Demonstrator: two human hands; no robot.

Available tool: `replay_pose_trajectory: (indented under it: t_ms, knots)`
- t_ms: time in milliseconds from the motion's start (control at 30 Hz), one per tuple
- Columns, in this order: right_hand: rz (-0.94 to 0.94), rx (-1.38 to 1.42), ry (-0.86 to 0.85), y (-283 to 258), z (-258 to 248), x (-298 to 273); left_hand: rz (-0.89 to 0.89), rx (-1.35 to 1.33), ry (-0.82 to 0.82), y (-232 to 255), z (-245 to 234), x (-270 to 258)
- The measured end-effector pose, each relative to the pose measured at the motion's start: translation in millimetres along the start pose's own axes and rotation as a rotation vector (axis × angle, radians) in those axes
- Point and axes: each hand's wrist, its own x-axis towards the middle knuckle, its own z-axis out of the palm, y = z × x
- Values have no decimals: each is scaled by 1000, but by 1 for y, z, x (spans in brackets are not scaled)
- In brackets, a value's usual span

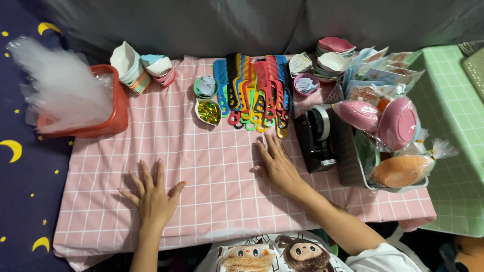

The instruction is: Packaging small colorful decorative items into individual plastic bags at a workshop station.

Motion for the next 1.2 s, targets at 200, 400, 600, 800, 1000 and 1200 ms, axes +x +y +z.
replay_pose_trajectory:
  t_ms: [200, 400, 600, 800, 1000, 1200]
  knots:
    - [47, -117, -50, 3, 5, -2, -49, -23, -75, -3, -24, 9]
    - [9, -15, -50, 7, 6, -2, 195, 51, 453, -17, -123, 68]
    - [44, -15, -101, 6, 1, -2, 300, 122, 523, -86, -129, 143]
    - [58, 9, -126, 5, -2, 0, 321, 198, 537, -110, -128, 163]
    - [30, 3, -110, 6, -3, 0, 352, 278, 509, -143, -121, 177]
    - [10, 19, -88, 9, -1, 0, 392, 178, 468, -134, -164, 158]
